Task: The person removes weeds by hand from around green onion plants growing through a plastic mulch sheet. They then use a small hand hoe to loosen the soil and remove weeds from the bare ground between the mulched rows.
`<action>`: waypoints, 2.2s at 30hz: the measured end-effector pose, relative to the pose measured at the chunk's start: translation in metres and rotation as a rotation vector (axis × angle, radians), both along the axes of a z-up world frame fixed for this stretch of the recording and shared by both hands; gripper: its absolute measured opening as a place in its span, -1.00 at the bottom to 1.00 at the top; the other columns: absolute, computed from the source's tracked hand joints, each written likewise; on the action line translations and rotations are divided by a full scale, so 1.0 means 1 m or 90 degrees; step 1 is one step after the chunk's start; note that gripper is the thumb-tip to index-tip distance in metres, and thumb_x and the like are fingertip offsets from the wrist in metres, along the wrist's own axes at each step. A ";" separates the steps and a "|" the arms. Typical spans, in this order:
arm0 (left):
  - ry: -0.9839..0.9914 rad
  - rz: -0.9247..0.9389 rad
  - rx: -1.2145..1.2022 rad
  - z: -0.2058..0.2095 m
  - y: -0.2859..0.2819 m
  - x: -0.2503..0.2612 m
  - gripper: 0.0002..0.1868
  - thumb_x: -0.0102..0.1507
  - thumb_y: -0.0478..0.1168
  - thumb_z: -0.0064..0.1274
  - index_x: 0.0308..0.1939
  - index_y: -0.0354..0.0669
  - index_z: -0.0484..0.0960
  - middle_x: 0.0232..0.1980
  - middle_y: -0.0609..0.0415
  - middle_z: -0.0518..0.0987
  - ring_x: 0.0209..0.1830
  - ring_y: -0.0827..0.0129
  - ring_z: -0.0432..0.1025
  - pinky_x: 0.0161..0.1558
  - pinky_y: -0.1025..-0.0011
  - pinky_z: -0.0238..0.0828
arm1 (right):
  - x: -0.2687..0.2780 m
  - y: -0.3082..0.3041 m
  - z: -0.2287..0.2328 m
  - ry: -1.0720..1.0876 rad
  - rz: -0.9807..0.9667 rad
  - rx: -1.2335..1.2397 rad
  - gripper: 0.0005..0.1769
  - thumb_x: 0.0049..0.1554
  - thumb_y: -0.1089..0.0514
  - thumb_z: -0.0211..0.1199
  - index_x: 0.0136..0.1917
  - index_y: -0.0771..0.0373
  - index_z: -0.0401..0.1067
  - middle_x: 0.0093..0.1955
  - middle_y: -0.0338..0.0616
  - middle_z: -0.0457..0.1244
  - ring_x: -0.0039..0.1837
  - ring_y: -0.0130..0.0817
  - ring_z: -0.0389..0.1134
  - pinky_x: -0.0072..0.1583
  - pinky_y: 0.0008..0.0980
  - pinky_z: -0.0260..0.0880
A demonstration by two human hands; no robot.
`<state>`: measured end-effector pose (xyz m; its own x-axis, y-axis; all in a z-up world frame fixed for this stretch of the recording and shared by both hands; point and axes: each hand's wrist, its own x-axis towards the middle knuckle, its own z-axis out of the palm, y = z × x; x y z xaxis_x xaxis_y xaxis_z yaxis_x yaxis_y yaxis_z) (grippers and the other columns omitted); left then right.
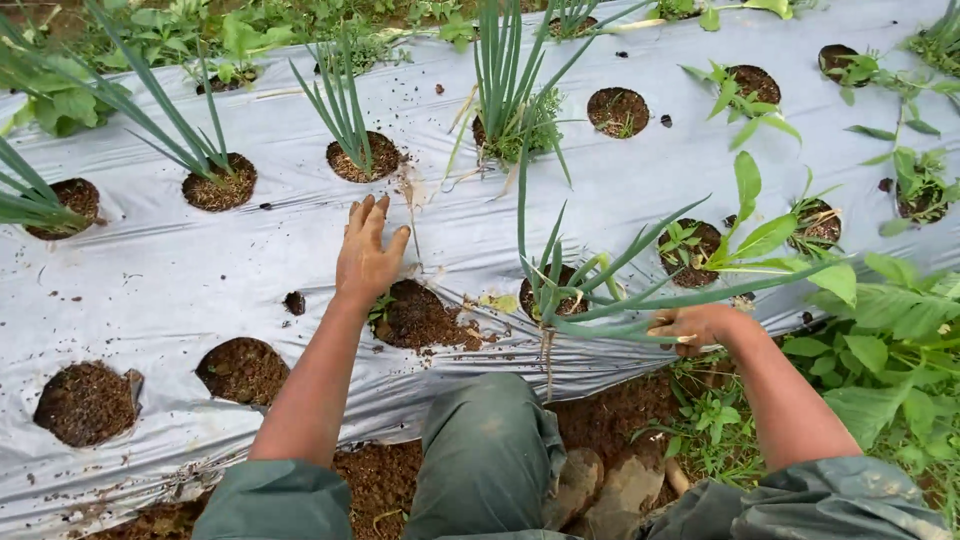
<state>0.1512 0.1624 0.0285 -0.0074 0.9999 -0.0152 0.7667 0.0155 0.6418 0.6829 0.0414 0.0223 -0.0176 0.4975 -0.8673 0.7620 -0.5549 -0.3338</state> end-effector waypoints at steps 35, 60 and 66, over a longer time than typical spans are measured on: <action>0.239 -0.113 0.359 -0.083 0.063 0.009 -0.21 0.33 0.23 -0.12 0.56 -0.06 0.25 0.55 -0.08 0.30 0.61 0.01 0.09 0.58 -0.08 -0.20 | -0.136 0.349 -0.103 -0.092 0.007 0.851 -0.80 0.03 0.11 0.27 -0.03 0.05 0.53 -0.03 -0.07 0.28 0.03 0.31 0.40 0.07 0.22 0.47; 0.211 -0.112 0.394 -0.088 0.065 0.008 -0.17 0.30 0.26 -0.05 0.55 -0.08 0.28 0.54 -0.06 0.32 0.59 0.03 0.11 0.57 -0.08 -0.17 | -0.126 0.307 -0.010 0.229 0.075 0.652 -0.66 0.39 0.03 -0.10 0.01 0.08 0.50 -0.19 -0.15 0.28 -0.01 -0.27 0.37 0.26 -0.35 0.41; 0.205 -0.113 0.384 -0.086 0.065 0.009 -0.20 0.32 0.24 -0.07 0.54 -0.08 0.27 0.54 -0.06 0.32 0.59 0.03 0.11 0.57 -0.09 -0.17 | -0.140 0.336 -0.060 -0.243 0.169 0.787 -0.82 0.17 0.26 0.29 0.03 0.09 0.62 -0.13 -0.22 0.37 -0.09 -0.11 0.47 -0.01 -0.12 0.55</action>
<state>0.1597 0.2274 -0.0576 0.2462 0.8195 0.5176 0.8779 -0.4148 0.2391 0.5433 0.3773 -0.0380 -0.0943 0.9790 0.1807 0.9582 0.1385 -0.2503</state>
